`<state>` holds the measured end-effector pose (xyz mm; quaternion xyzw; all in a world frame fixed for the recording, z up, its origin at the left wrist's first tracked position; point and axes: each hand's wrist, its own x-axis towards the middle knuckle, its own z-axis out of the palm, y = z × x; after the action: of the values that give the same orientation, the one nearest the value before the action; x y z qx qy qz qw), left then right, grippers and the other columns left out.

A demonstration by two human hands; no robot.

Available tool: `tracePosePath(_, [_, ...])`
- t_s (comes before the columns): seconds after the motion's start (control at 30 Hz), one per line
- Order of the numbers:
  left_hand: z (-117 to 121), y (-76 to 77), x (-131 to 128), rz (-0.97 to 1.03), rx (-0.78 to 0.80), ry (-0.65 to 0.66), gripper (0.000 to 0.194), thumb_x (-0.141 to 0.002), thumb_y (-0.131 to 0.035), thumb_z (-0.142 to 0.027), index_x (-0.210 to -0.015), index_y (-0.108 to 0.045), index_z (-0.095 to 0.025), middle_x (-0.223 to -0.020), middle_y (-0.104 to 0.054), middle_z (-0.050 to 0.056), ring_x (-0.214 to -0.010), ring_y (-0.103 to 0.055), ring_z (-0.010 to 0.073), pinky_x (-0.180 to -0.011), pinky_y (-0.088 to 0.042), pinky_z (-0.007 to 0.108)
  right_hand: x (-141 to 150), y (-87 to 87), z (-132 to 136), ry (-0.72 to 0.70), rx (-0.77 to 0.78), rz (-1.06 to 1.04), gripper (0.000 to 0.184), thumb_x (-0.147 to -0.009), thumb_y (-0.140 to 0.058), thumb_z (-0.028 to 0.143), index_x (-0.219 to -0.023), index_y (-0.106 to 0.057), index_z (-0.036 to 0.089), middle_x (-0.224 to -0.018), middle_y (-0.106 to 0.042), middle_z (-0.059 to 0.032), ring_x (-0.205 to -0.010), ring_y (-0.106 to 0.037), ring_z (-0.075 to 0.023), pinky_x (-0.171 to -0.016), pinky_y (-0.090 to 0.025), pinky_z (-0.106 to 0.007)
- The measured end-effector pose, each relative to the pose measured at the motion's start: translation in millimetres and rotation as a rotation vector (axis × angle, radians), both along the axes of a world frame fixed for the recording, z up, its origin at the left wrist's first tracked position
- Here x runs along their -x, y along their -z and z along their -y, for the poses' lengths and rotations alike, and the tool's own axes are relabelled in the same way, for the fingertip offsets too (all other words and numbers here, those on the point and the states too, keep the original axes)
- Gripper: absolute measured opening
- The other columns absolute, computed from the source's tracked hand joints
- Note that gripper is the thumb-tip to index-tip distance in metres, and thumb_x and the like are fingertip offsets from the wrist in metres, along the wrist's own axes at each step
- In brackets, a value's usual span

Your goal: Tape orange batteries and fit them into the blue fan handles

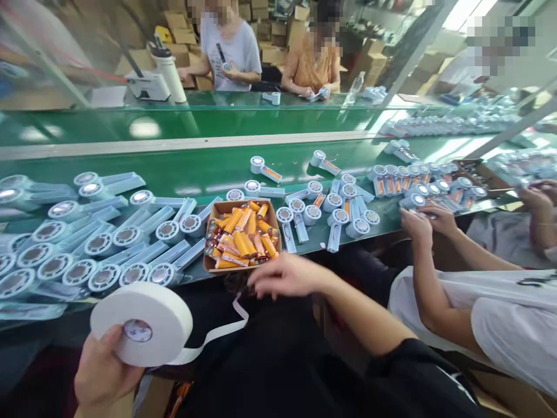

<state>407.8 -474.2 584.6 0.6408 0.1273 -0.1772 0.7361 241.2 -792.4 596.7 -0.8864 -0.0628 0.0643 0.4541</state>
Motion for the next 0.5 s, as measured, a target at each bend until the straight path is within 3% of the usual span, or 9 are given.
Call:
tracePosePath(0.07, [30.6, -11.3, -2.8, 0.001, 0.0, 0.032, 0.076, -0.034, -0.096, -0.045, -0.104, -0.079, -0.022, -0.079, -0.077, 0.003, -0.072, -0.072, 0.0251, -0.063, -0.064, 0.035, -26.5, -22.6, 43.1, 0.247, 0.248, 0.226, 0.033, -0.108, -0.054, 0.024, -0.131, -0.076, 0.019, -0.114, -0.082, -0.0112, -0.1, -0.077, -0.0222, -0.095, -0.06, -0.038])
tracePosePath(0.1, [44.6, -16.6, -3.8, 0.017, 0.014, 0.052, 0.076, -0.034, -0.096, -0.045, -0.104, -0.078, -0.021, -0.079, -0.077, 0.003, -0.074, -0.072, 0.025, -0.064, -0.064, 0.034, -42.6, -27.3, 63.3, 0.29, 0.382, 0.283, 0.032, -0.103, -0.058, 0.018, -0.129, -0.077, 0.019, -0.123, -0.08, -0.0137, -0.112, -0.075, -0.0261, -0.105, -0.057, -0.045])
tracePosePath(0.17, [68.1, -25.1, -5.2, 0.056, 0.053, 0.117, 0.074, -0.037, -0.096, -0.046, -0.103, -0.078, -0.02, -0.079, -0.076, 0.003, -0.076, -0.073, 0.0253, -0.067, -0.065, 0.034, -74.5, -24.1, 95.1, 0.212, 0.531, 0.27, 0.035, -0.092, -0.066, 0.008, -0.122, -0.08, 0.019, -0.13, -0.078, -0.0153, -0.122, -0.071, -0.03, -0.114, -0.052, -0.054])
tracePosePath(0.23, [83.7, -30.4, -7.0, 0.1, 0.088, 0.194, 0.07, -0.041, -0.097, -0.049, -0.102, -0.078, -0.019, -0.078, -0.075, 0.003, -0.078, -0.074, 0.0257, -0.071, -0.065, 0.035, -96.6, -11.9, 112.6, 0.134, 0.516, 0.211, 0.03, -0.086, -0.069, 0.006, -0.111, -0.081, 0.018, -0.124, -0.079, -0.0148, -0.119, -0.071, -0.0303, -0.114, -0.052, -0.055])
tracePosePath(0.33, [92.7, -32.9, -10.9, 0.157, 0.096, 0.302, 0.066, -0.049, -0.096, -0.054, -0.101, -0.078, -0.018, -0.082, -0.075, 0.004, -0.079, -0.073, 0.0252, -0.071, -0.064, 0.034, -99.7, 1.5, 117.1, 0.334, 0.222, 0.271, 0.019, -0.092, -0.071, 0.02, -0.11, -0.078, 0.017, -0.111, -0.081, -0.0117, -0.108, -0.073, -0.027, -0.107, -0.057, -0.051])
tracePosePath(0.4, [92.9, -31.7, -14.1, 0.181, 0.083, 0.404, 0.063, -0.055, -0.095, -0.056, -0.102, -0.078, -0.017, -0.086, -0.076, 0.006, -0.081, -0.073, 0.025, -0.07, -0.063, 0.033, -86.5, -0.4, 109.5, 0.497, -0.121, 0.362, 0.033, -0.098, -0.069, 0.037, -0.126, -0.072, 0.019, -0.109, -0.08, -0.0091, -0.105, -0.074, -0.0239, -0.103, -0.06, -0.046])
tracePosePath(0.5, [92.7, -27.9, -18.8, 0.24, 0.045, 0.54, 0.061, -0.064, -0.093, -0.058, -0.106, -0.077, -0.017, -0.092, -0.078, 0.007, -0.084, -0.073, 0.0246, -0.073, -0.062, 0.031, -62.7, -17.3, 85.1, 0.49, -0.522, 0.357, 0.054, -0.099, -0.069, 0.052, -0.143, -0.06, 0.023, -0.111, -0.079, -0.0081, -0.098, -0.077, -0.0204, -0.091, -0.064, -0.038])
